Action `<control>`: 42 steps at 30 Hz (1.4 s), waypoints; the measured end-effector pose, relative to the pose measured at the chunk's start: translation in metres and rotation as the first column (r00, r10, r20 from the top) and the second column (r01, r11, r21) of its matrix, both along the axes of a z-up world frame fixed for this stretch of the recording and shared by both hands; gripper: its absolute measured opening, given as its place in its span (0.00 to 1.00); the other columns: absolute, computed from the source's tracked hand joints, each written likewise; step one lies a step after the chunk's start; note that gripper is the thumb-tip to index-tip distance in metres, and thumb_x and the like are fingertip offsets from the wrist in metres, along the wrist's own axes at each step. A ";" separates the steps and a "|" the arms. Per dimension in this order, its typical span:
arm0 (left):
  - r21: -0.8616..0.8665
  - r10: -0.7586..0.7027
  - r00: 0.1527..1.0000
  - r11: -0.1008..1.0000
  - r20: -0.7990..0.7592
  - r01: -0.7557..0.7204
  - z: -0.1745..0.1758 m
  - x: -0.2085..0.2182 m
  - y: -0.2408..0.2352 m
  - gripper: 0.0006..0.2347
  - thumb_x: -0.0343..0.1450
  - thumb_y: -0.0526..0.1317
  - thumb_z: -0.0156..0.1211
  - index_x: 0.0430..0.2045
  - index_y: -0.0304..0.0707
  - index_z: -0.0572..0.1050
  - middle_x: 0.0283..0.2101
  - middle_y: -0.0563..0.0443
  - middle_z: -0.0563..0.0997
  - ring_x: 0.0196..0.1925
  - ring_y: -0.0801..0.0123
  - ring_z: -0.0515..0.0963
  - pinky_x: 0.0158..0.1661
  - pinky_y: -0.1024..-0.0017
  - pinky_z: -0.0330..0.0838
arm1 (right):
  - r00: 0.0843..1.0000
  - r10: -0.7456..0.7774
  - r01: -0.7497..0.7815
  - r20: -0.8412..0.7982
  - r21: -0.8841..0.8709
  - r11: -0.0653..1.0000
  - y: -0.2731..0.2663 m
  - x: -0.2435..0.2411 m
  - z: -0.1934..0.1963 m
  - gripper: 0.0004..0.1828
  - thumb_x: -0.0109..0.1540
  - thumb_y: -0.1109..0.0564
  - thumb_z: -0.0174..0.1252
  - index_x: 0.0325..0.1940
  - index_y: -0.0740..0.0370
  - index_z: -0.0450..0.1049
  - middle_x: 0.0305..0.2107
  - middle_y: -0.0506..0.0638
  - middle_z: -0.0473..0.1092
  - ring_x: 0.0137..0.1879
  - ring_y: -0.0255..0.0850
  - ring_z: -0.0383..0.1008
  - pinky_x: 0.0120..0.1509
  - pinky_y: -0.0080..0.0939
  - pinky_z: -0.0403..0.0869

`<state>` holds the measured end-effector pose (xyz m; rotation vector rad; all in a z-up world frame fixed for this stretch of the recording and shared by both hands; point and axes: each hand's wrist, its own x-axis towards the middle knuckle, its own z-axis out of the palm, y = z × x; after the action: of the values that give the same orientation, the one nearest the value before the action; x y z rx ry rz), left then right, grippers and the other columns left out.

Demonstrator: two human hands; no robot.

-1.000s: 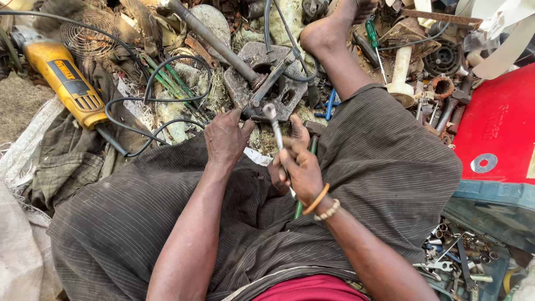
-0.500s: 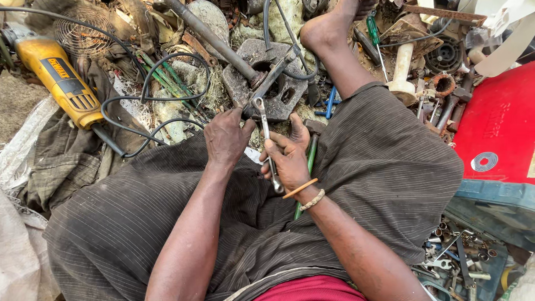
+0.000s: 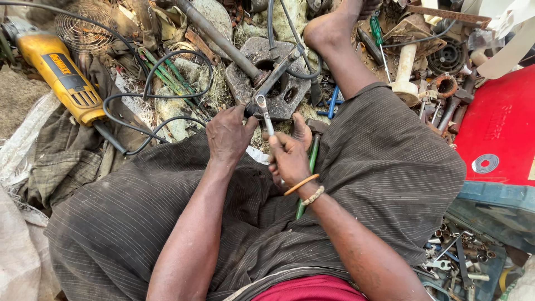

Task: The person sits on the ground and uses a hammer, wrench, and screwdriver to work on a metal part. They repeatedly strike the part with the hammer, adjust it with the wrench, and use the screwdriver to manipulate components. The person also uses pliers to hold and adjust the metal part.

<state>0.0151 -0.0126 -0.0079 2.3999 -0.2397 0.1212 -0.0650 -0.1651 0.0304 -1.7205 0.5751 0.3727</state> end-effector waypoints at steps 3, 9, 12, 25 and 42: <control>0.012 0.002 1.000 1.000 0.018 -0.002 -0.002 -0.001 -0.003 0.10 0.72 0.42 0.66 0.23 0.37 0.78 0.16 0.56 0.74 0.17 0.75 0.70 0.18 0.70 0.67 | 0.951 0.236 -0.126 0.199 -0.449 0.885 -0.028 0.000 0.008 0.16 0.71 0.47 0.52 0.53 0.58 0.78 0.35 0.52 0.72 0.22 0.34 0.70 0.25 0.36 0.71; -0.038 -0.003 0.996 0.999 0.089 0.006 0.011 0.004 -0.001 0.08 0.72 0.40 0.65 0.24 0.36 0.78 0.18 0.55 0.75 0.18 0.74 0.71 0.18 0.69 0.66 | 0.846 0.531 -0.301 -0.049 -0.866 0.399 -0.060 0.033 0.039 0.14 0.71 0.47 0.54 0.52 0.56 0.78 0.25 0.55 0.74 0.25 0.44 0.73 0.29 0.49 0.74; -0.060 -0.012 0.994 0.998 0.109 0.019 0.015 0.004 0.002 0.08 0.71 0.39 0.64 0.24 0.36 0.78 0.20 0.54 0.76 0.21 0.73 0.74 0.21 0.69 0.68 | 0.671 0.738 -0.173 0.075 -0.952 0.254 -0.088 0.069 0.045 0.12 0.66 0.47 0.59 0.45 0.56 0.80 0.32 0.54 0.75 0.39 0.50 0.76 0.45 0.54 0.75; -0.102 -0.016 0.996 0.994 0.087 0.025 0.001 0.001 0.000 0.05 0.70 0.36 0.65 0.34 0.34 0.79 0.24 0.52 0.78 0.24 0.72 0.74 0.21 0.72 0.69 | 0.320 0.756 -0.660 -0.571 -0.707 -0.254 -0.005 0.250 0.120 0.16 0.56 0.43 0.65 0.37 0.54 0.86 0.66 0.55 0.55 0.80 0.59 0.38 0.77 0.74 0.39; -0.205 -0.039 0.977 0.975 0.210 0.083 0.057 0.006 -0.007 0.09 0.72 0.37 0.66 0.43 0.36 0.81 0.56 0.43 0.78 0.57 0.48 0.73 0.55 0.51 0.69 | 0.971 0.191 -0.168 0.145 -0.158 0.973 -0.082 0.091 0.076 0.31 0.70 0.35 0.46 0.34 0.66 0.74 0.14 0.43 0.61 0.18 0.33 0.63 0.21 0.33 0.64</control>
<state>0.0216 -0.0199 0.0491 2.1648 -0.3768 0.3500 0.0260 -0.2468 0.1065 -1.9299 0.3374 0.3234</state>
